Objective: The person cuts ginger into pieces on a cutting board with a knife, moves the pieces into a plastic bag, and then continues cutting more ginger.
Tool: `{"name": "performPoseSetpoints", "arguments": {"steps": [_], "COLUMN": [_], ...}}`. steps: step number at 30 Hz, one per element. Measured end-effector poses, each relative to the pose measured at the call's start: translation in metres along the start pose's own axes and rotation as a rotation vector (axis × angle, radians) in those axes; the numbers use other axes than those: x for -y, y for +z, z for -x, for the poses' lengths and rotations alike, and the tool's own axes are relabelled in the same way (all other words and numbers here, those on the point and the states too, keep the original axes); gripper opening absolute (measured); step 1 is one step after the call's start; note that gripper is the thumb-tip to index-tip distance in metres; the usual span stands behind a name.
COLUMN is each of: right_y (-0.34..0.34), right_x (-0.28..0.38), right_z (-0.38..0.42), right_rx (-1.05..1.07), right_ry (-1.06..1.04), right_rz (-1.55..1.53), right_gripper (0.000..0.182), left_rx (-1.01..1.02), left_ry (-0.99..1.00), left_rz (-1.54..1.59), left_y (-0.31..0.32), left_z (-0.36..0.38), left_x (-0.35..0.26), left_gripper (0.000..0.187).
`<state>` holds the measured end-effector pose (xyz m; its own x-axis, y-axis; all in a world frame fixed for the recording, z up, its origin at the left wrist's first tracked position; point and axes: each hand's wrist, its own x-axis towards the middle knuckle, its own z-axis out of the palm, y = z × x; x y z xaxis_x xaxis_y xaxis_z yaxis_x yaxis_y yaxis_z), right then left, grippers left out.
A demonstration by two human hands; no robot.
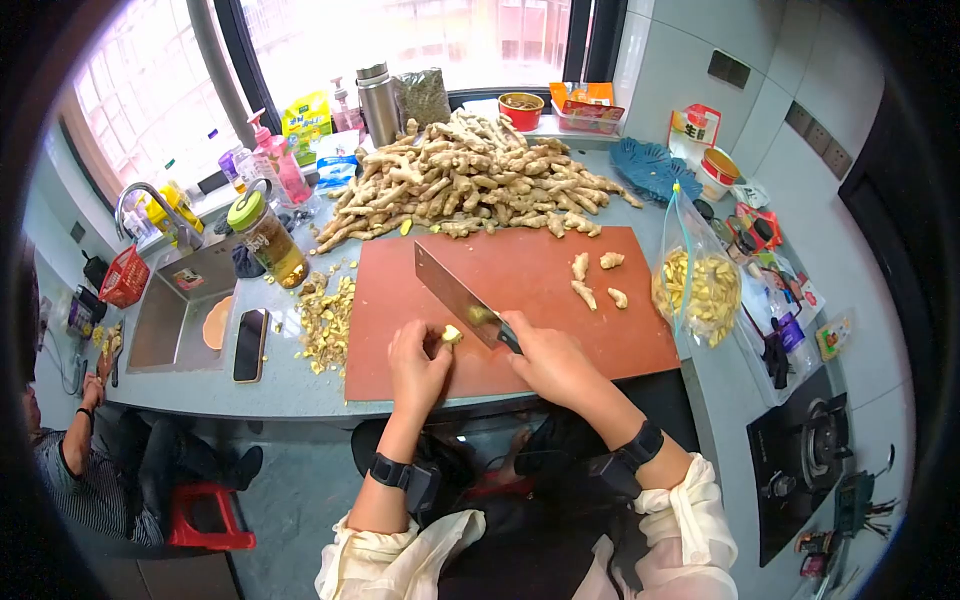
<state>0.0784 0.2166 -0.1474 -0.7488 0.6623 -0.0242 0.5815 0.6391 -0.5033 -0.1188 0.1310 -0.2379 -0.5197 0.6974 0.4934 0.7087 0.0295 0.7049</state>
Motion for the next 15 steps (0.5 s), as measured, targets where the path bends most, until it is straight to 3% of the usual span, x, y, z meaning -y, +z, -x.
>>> {"name": "performPoseSetpoints", "arguments": {"steps": [15], "right_y": [-0.016], "right_x": [0.014], "right_z": [0.014], "right_rx": [0.041], "right_ry": [-0.031], "right_rz": [0.038], "right_gripper": [0.051], "left_rx": [0.012], "left_ry": [0.028], "left_rz": [-0.016], "left_y": [-0.001], "left_z": [0.004], "left_x": [0.0], "left_gripper": [0.014]}}
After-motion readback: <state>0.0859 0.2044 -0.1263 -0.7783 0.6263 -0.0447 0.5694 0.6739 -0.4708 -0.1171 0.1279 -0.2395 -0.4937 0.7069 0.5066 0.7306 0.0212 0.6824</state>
